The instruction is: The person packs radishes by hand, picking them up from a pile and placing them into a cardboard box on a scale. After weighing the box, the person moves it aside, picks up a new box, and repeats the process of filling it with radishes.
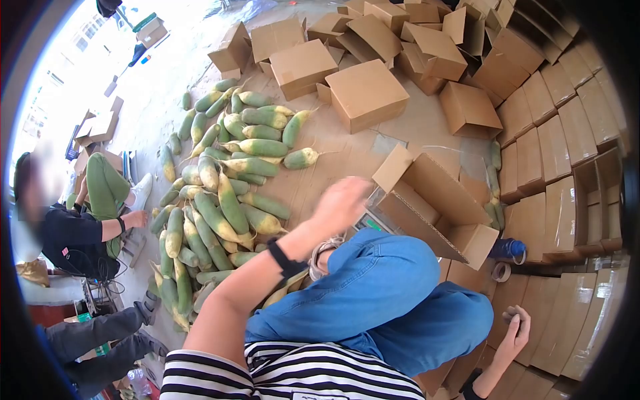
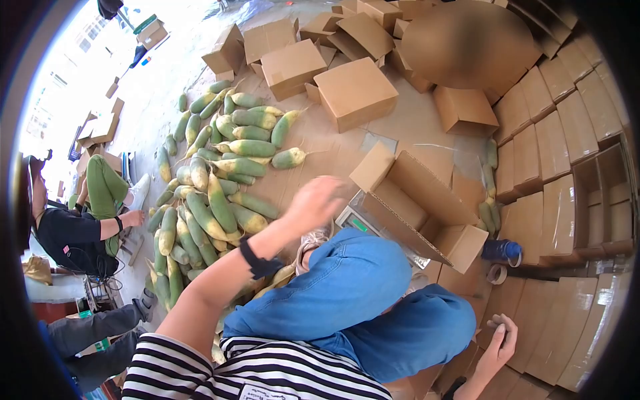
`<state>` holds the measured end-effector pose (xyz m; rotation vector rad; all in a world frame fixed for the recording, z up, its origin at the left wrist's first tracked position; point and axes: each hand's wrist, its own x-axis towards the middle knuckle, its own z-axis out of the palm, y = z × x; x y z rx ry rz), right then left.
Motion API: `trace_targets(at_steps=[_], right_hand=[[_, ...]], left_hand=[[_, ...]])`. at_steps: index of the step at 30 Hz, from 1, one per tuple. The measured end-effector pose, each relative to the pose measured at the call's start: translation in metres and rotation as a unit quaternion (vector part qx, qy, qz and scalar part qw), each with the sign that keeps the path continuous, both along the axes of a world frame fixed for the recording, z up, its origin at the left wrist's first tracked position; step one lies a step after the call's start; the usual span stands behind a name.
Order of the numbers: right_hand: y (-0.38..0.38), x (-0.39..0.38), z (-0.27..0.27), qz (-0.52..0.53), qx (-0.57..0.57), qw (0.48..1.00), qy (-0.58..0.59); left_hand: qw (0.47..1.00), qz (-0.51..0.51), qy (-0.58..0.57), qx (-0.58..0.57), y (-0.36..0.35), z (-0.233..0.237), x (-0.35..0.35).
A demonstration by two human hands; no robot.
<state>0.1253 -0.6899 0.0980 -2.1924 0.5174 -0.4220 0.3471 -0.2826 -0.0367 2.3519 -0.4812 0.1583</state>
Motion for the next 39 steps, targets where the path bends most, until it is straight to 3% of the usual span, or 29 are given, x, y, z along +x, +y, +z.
trace_targets(at_steps=[3,5,8,11,13,19,23,25,29,32,34,39], right_hand=[[0.025,0.003,0.015,0.045,-0.022,0.999,-0.006],[0.049,0.012,0.020,0.056,-0.026,0.998,-0.005],[0.063,0.022,0.017,0.138,-0.062,0.988,0.036],[0.063,0.030,0.012,0.194,-0.157,0.964,0.089],[0.068,0.033,0.011,0.166,-0.128,0.973,0.101],[0.073,0.050,0.008,0.173,-0.139,0.968,0.117],[0.088,0.064,0.012,0.165,-0.118,0.969,0.137],[0.092,0.070,0.011,0.169,-0.113,0.968,0.145],[0.093,0.077,0.010,0.174,-0.083,0.970,0.150],[0.095,0.080,0.010,0.178,-0.078,0.970,0.146],[0.093,0.078,0.009,0.180,-0.079,0.970,0.144],[0.092,0.078,0.011,0.196,-0.098,0.965,0.145]], left_hand=[[0.974,0.161,0.156,-0.042,0.087,-0.076,-0.032],[0.922,0.246,0.298,0.021,0.141,-0.114,-0.065],[0.884,0.347,0.306,0.064,0.213,-0.167,-0.109],[0.822,0.477,0.291,0.107,0.257,-0.160,-0.114],[0.793,0.550,0.245,0.094,0.285,-0.157,-0.103],[0.771,0.589,0.235,0.057,0.312,-0.158,-0.048],[0.715,0.596,0.358,0.073,0.322,-0.177,-0.028],[0.672,0.603,0.400,0.161,0.305,-0.162,-0.020],[0.682,0.582,0.403,0.185,0.281,-0.156,-0.028],[0.763,0.483,0.384,0.192,0.249,-0.168,-0.055],[0.808,0.430,0.364,0.171,0.222,-0.151,-0.066],[0.914,0.319,0.186,0.169,0.182,-0.092,-0.070]])
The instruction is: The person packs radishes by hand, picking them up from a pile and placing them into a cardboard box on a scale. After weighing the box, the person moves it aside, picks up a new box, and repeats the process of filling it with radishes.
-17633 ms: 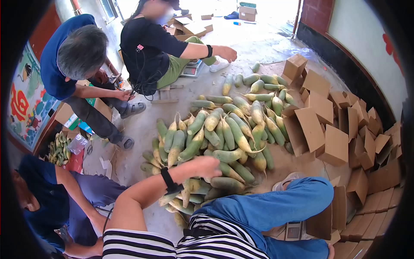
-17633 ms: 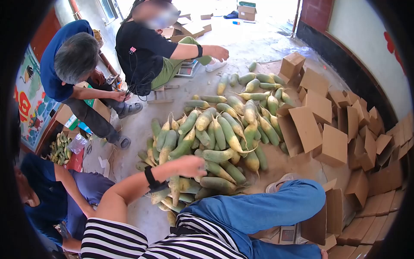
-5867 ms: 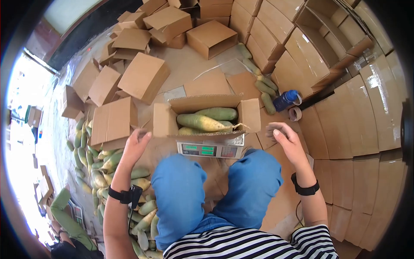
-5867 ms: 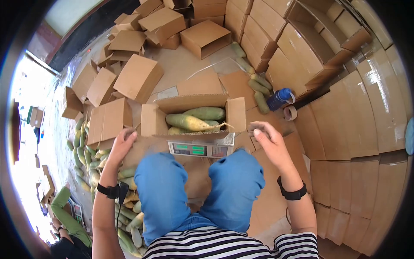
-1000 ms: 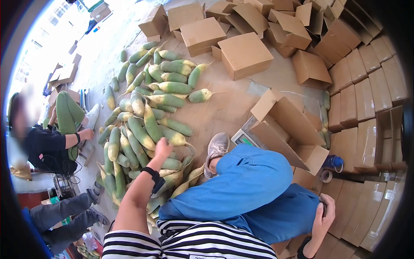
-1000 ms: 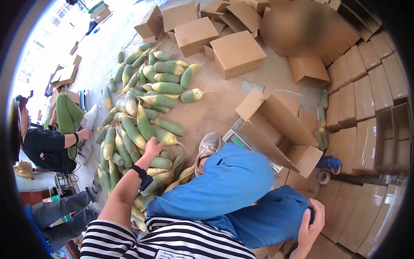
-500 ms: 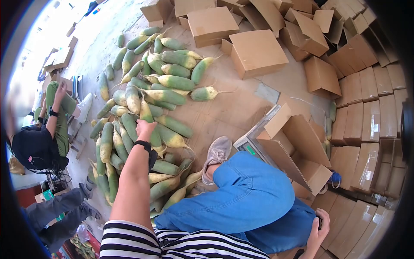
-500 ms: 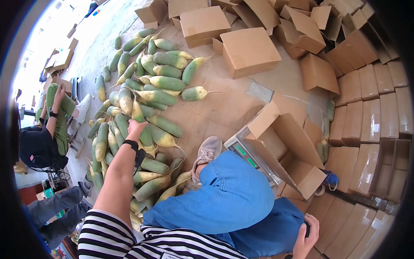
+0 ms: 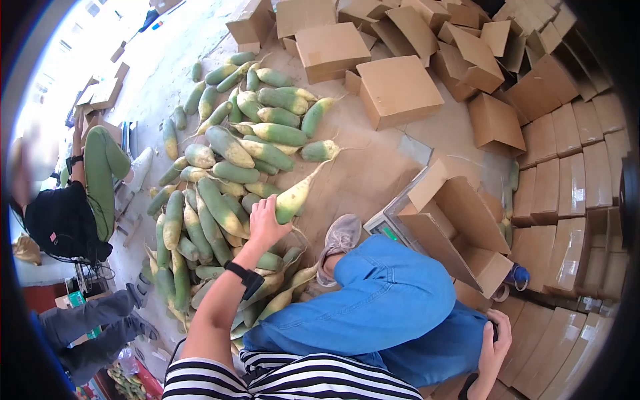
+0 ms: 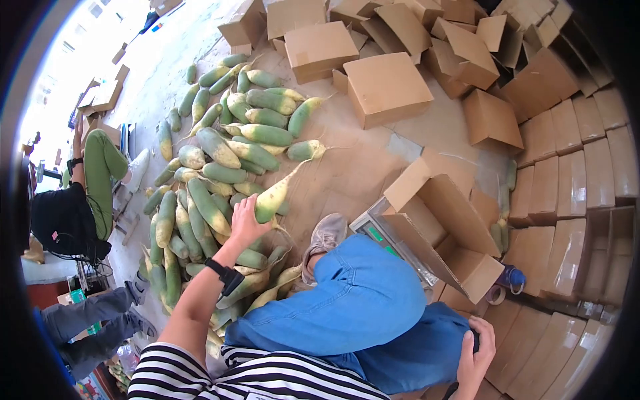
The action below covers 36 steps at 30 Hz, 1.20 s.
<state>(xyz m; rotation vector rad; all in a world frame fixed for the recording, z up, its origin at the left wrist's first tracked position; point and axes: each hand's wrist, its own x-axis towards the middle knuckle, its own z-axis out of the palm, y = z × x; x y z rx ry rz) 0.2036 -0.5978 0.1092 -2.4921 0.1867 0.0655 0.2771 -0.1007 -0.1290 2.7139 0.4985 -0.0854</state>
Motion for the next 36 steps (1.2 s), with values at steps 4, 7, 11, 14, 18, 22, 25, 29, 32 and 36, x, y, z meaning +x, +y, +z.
trace_targets(at_steps=[4,7,11,14,18,22,25,29,32,36], right_hand=[[0.007,-0.001,0.005,0.028,-0.014,0.999,-0.016],[0.019,0.008,0.025,0.102,-0.022,0.990,-0.098],[0.063,0.052,0.084,0.269,-0.118,0.922,-0.251],[0.081,0.081,0.092,0.293,-0.171,0.908,-0.244],[0.063,0.096,0.082,0.243,-0.089,0.966,-0.015],[0.026,0.106,0.053,0.226,-0.125,0.966,-0.024],[-0.004,0.129,0.017,0.189,-0.174,0.965,0.048],[-0.033,0.168,-0.052,0.183,-0.202,0.948,0.167],[-0.037,0.196,-0.103,0.202,-0.104,0.946,0.231],[-0.026,0.224,-0.147,0.145,0.167,0.897,0.383]], left_hand=[[0.982,-0.142,-0.126,-0.016,-0.037,0.077,0.018],[0.949,-0.256,-0.182,-0.018,-0.084,0.154,0.034],[0.871,-0.428,-0.237,0.037,-0.153,0.230,0.049],[0.801,-0.504,-0.316,0.069,-0.205,0.259,0.051],[0.771,-0.489,-0.406,0.042,-0.244,0.258,0.043],[0.797,-0.514,-0.303,-0.097,-0.237,0.256,0.017],[0.803,-0.537,-0.186,-0.178,-0.233,0.239,-0.015],[0.807,-0.548,-0.167,-0.144,-0.236,0.216,-0.024],[0.808,-0.540,-0.165,-0.169,-0.238,0.213,-0.021],[0.804,-0.541,-0.161,-0.188,-0.235,0.210,-0.016]])
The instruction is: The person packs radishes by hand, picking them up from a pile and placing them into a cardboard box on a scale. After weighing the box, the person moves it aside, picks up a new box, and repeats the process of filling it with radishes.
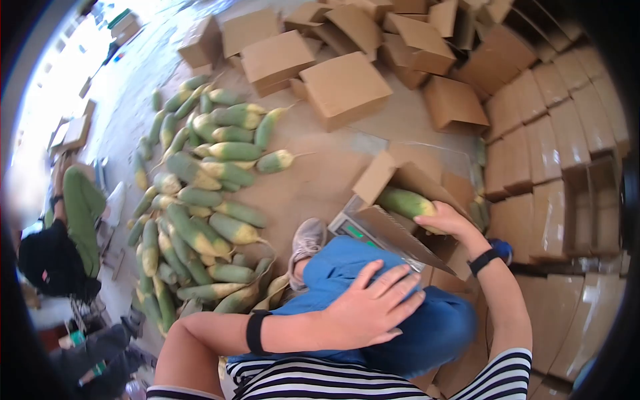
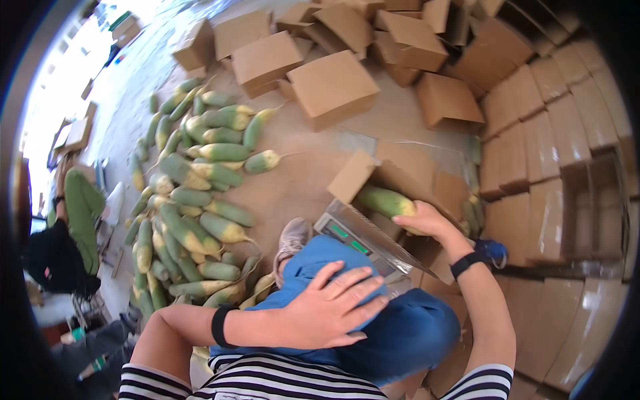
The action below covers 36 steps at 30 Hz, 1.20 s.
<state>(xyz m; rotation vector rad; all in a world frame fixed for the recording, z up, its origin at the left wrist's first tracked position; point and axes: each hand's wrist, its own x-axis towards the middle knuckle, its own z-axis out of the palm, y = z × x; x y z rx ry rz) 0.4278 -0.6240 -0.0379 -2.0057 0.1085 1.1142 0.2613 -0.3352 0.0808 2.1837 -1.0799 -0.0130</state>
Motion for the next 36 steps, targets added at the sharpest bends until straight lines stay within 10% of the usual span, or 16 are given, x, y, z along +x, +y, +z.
trace_targets(at_steps=[10,22,24,25,30,32,36], right_hand=[[-0.047,0.004,-0.074,0.125,-0.119,0.978,-0.122],[0.006,-0.030,0.070,0.146,-0.103,0.975,-0.129],[0.008,-0.050,0.102,0.107,-0.090,0.979,-0.148],[0.009,-0.062,0.116,0.067,-0.073,0.981,-0.167],[0.015,-0.129,0.159,0.039,-0.061,0.977,-0.202],[0.023,-0.149,0.162,0.001,-0.056,0.980,-0.193],[0.029,-0.177,0.144,0.000,-0.112,0.962,-0.249]], left_hand=[[0.996,-0.010,0.045,-0.073,0.010,-0.008,0.006],[0.963,0.005,0.147,-0.225,0.051,-0.021,0.016],[0.898,0.145,0.319,-0.267,0.095,-0.033,0.023],[0.772,0.272,0.486,-0.307,0.117,-0.055,0.026],[0.635,0.677,0.351,-0.125,0.299,-0.273,-0.018],[0.500,0.822,0.259,0.086,0.318,-0.283,-0.032],[0.404,0.862,0.301,0.055,0.341,-0.299,-0.030]])
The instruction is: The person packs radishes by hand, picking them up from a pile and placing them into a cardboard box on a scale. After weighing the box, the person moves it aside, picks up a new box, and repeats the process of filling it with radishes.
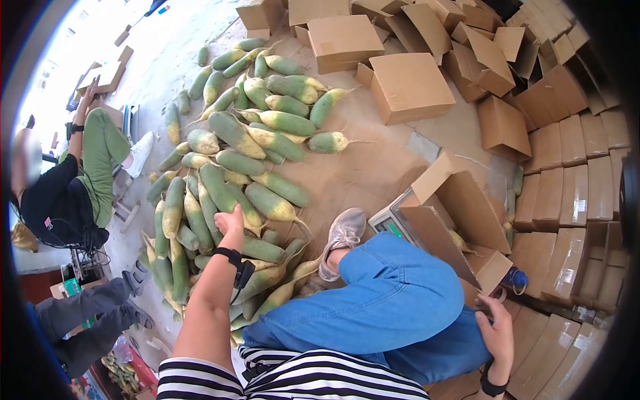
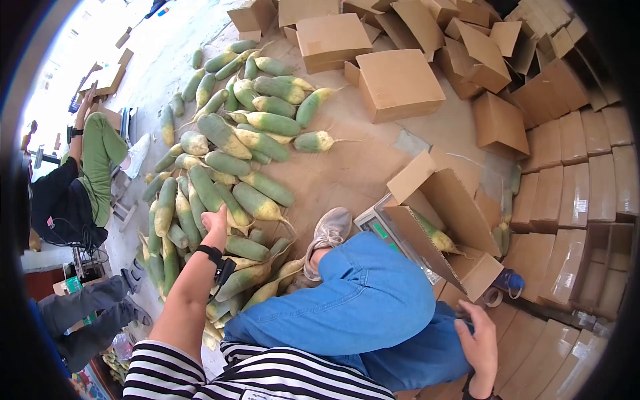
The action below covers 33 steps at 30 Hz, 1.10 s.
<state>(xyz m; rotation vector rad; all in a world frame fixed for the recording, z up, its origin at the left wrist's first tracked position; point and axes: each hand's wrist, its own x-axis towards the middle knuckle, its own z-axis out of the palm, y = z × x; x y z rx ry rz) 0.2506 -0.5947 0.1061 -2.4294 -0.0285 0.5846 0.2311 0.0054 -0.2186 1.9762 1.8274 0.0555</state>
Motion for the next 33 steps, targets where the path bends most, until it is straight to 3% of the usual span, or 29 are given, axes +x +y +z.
trace_targets(at_steps=[2,8,11,12,13,16,17,21,24,26,29,30,32,33], right_hand=[[0.003,-0.002,0.003,0.006,0.010,1.000,0.023],[0.005,-0.002,0.000,-0.024,-0.008,1.000,-0.001],[0.009,0.001,0.006,-0.003,-0.017,1.000,-0.025],[0.008,0.001,0.005,-0.017,-0.022,0.999,-0.029],[0.006,0.002,0.004,-0.008,-0.008,1.000,-0.027],[0.006,0.004,0.000,0.004,0.005,0.999,-0.037],[0.007,0.005,-0.001,0.020,0.002,0.999,-0.046],[0.011,0.012,0.001,0.070,0.007,0.995,-0.074],[0.024,0.025,0.012,0.105,0.018,0.991,-0.086],[0.039,0.037,0.028,0.106,0.025,0.990,-0.090],[0.060,0.050,0.056,0.106,0.076,0.984,-0.124],[0.069,0.052,0.063,0.050,0.202,0.975,-0.082],[0.089,0.052,0.065,-0.011,0.409,0.911,-0.054],[0.088,0.049,0.061,-0.071,0.432,0.898,-0.044]], left_hand=[[0.993,0.093,0.068,0.024,-0.001,-0.008,0.010],[0.988,0.123,0.078,-0.043,0.020,-0.031,0.016],[0.998,0.053,-0.004,-0.035,0.041,-0.046,-0.006],[0.990,0.045,-0.078,-0.110,0.044,-0.029,-0.007],[0.910,0.118,-0.312,-0.248,0.046,-0.032,-0.013],[0.801,0.233,-0.399,-0.381,0.042,0.007,-0.002],[0.801,0.225,-0.398,-0.386,0.028,0.030,0.002],[0.766,0.051,-0.400,-0.501,-0.081,0.150,0.025],[0.719,-0.129,-0.425,-0.534,-0.132,0.191,0.050],[0.657,-0.268,-0.395,-0.584,-0.165,0.229,0.065],[0.568,-0.382,-0.417,-0.598,-0.247,0.298,0.086],[0.531,-0.429,-0.412,-0.603,-0.270,0.312,0.090],[0.552,-0.599,-0.391,-0.428,-0.315,0.345,0.090],[0.536,-0.658,-0.427,-0.311,-0.339,0.347,0.088]])
